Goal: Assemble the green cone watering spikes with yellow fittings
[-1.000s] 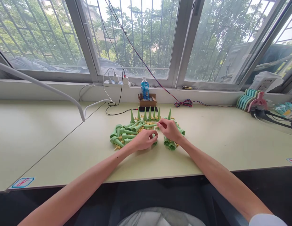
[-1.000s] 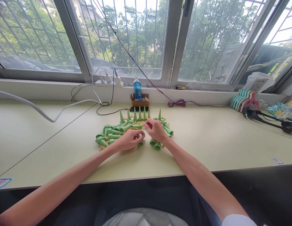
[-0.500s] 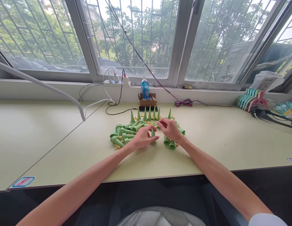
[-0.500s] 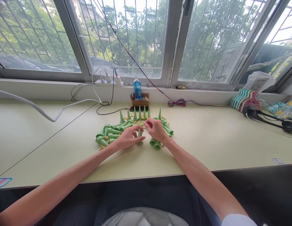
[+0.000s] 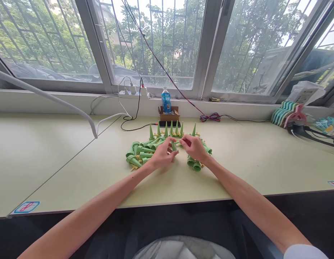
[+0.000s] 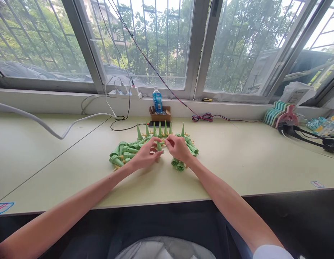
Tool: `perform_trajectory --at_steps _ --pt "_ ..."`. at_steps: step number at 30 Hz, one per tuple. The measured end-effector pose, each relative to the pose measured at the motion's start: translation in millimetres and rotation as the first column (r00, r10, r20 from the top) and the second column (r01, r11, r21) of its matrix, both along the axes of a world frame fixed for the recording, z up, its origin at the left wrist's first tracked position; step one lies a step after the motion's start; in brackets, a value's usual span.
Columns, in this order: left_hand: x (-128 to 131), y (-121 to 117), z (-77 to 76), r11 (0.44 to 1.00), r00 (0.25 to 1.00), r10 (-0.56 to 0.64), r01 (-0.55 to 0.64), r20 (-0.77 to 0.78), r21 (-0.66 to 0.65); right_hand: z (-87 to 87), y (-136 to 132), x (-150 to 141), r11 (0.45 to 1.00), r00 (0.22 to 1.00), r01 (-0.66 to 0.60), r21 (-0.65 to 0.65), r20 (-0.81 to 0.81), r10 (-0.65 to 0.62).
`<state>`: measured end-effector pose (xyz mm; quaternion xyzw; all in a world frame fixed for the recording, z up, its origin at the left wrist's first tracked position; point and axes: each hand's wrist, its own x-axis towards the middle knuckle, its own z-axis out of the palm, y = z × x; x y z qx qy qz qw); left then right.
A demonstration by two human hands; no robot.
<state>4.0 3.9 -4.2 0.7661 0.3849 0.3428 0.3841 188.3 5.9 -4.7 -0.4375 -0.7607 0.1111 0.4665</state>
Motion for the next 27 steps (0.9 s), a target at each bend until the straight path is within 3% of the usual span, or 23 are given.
perform_trajectory --at_steps 10,27 --pt "0.5 1.6 -3.2 1.000 0.999 -0.013 0.012 0.038 0.018 2.7 -4.0 -0.6 0.998 0.998 -0.053 -0.022 0.022 0.053" --pt "1.5 0.7 -1.5 0.994 0.999 0.017 -0.014 -0.028 0.112 1.9 -4.4 -0.6 0.997 0.995 -0.063 -0.041 0.070 0.066"
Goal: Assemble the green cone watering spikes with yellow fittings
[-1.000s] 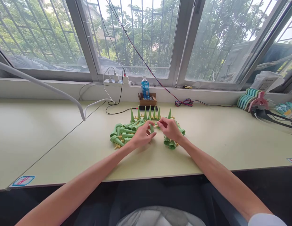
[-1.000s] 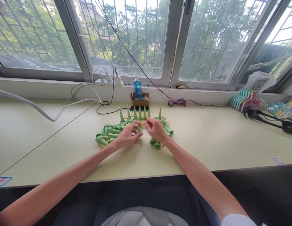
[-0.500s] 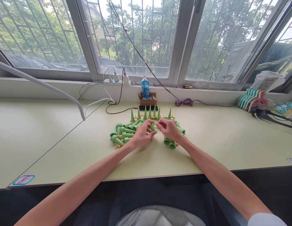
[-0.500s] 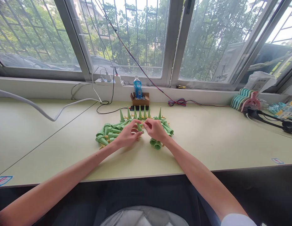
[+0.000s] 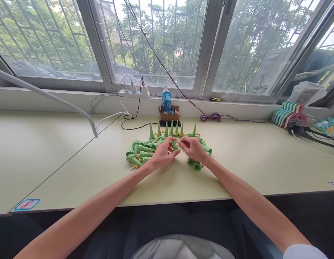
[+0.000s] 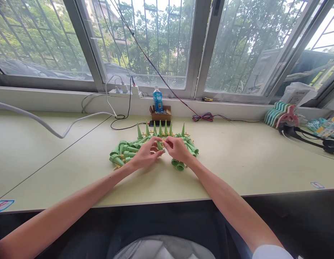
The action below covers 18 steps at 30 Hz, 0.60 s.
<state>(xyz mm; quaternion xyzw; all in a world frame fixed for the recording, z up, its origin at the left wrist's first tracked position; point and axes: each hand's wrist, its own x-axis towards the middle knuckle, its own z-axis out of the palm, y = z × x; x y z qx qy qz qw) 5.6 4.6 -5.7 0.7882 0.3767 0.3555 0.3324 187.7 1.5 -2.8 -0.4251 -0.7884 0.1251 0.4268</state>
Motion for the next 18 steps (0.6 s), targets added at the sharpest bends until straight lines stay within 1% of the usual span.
perform_trajectory --at_steps 8,15,18 --pt "0.6 -2.1 0.9 0.999 1.000 0.011 -0.011 -0.009 0.033 -1.0 0.8 -0.4 1.000 1.000 -0.011 0.002 0.002 0.011" --pt "1.6 -5.2 1.3 0.988 0.999 0.035 -0.029 -0.037 0.153 -1.3 0.1 -1.0 1.000 1.000 -0.005 -0.009 -0.012 0.005" --pt "1.7 -6.6 1.3 0.983 0.998 0.045 -0.036 -0.047 0.182 -1.8 0.3 -1.5 1.000 1.000 -0.005 -0.017 -0.024 0.005"
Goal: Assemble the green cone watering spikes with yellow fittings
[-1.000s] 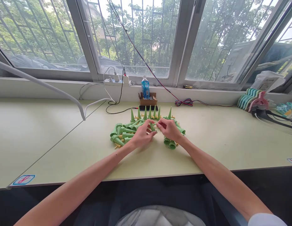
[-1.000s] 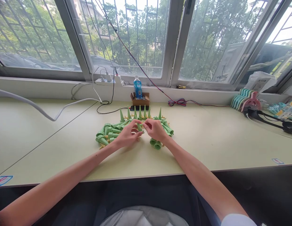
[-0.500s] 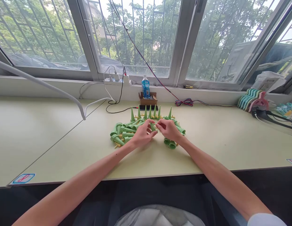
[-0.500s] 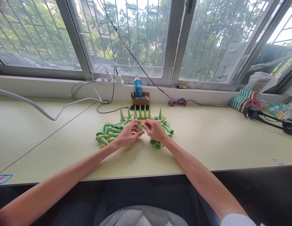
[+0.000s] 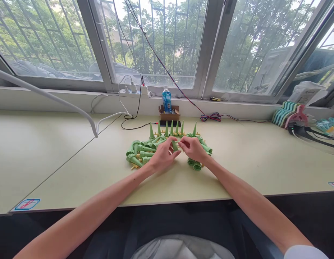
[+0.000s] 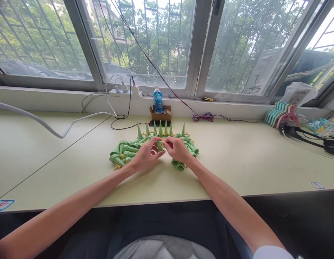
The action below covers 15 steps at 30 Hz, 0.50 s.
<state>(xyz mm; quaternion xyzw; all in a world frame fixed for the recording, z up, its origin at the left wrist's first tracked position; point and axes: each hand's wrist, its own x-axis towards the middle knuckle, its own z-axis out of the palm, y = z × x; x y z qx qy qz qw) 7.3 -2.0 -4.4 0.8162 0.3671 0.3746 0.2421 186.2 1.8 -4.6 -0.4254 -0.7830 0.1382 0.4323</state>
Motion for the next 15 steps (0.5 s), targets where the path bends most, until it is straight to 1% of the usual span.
perform_trajectory --at_steps 5,11,15 --pt "0.0 -2.5 0.5 1.000 1.000 0.016 -0.016 -0.010 0.024 -0.4 0.3 -0.7 0.999 0.999 -0.007 -0.043 -0.038 0.005" --pt "-0.7 -1.9 0.2 0.997 1.000 -0.002 0.004 -0.030 0.079 1.4 0.0 -1.7 0.996 0.997 0.007 -0.094 -0.077 -0.015" --pt "-0.8 -1.6 -0.6 0.997 1.000 0.001 0.000 -0.020 0.072 1.7 1.1 -1.9 0.995 0.996 0.014 -0.098 -0.082 -0.022"
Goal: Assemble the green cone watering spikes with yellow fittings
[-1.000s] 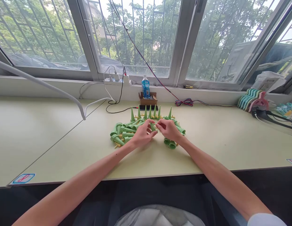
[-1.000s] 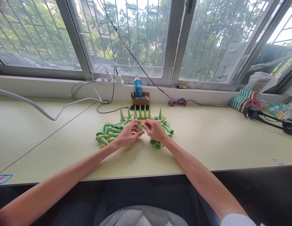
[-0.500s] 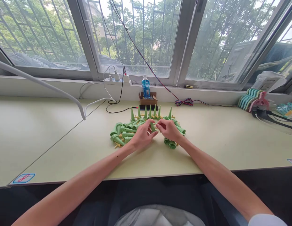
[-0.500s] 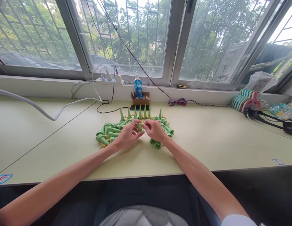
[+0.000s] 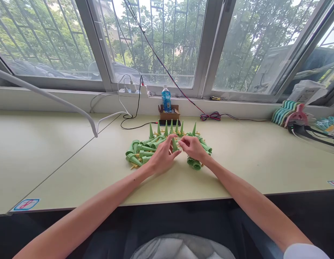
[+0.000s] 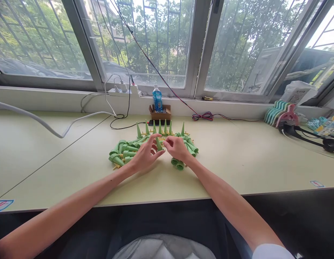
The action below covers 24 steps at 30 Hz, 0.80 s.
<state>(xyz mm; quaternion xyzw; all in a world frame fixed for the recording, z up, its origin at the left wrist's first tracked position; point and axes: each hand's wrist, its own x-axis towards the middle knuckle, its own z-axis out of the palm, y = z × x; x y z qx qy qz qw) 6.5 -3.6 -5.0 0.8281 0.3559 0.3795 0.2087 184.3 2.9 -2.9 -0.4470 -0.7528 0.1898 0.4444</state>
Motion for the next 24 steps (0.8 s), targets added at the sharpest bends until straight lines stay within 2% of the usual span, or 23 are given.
perform_trajectory --at_steps 5,9,12,15,18,21,24 --pt "1 0 1.5 0.998 0.997 0.017 -0.013 0.077 -0.056 -2.9 4 1 0.999 0.999 0.045 0.021 -0.013 -0.045" --pt "3 4 2.7 0.982 0.963 0.044 0.006 0.267 -0.186 -5.1 6 2 0.996 0.995 0.084 0.037 -0.049 -0.082" --pt "4 9 3.7 0.946 0.928 0.080 0.045 0.364 -0.322 -4.3 5 3 0.996 0.994 0.085 0.036 -0.077 -0.082" --pt "3 9 7.0 0.865 0.920 0.102 0.106 0.379 -0.491 -2.5 3 3 0.996 0.993 0.076 0.042 -0.099 -0.071" --pt "3 4 12.9 0.729 0.915 0.126 0.176 0.382 -0.661 -1.6 2 3 0.998 0.993 0.051 0.042 -0.112 -0.046" --pt "4 0 18.2 0.618 0.896 0.176 0.222 0.408 -0.754 -1.7 0 2 0.999 0.993 0.008 0.038 -0.116 -0.003" --pt "4 -2 20.4 0.532 0.877 0.192 0.285 0.441 -0.798 -2.0 -1 1 0.999 0.992 -0.034 0.023 -0.118 0.037"
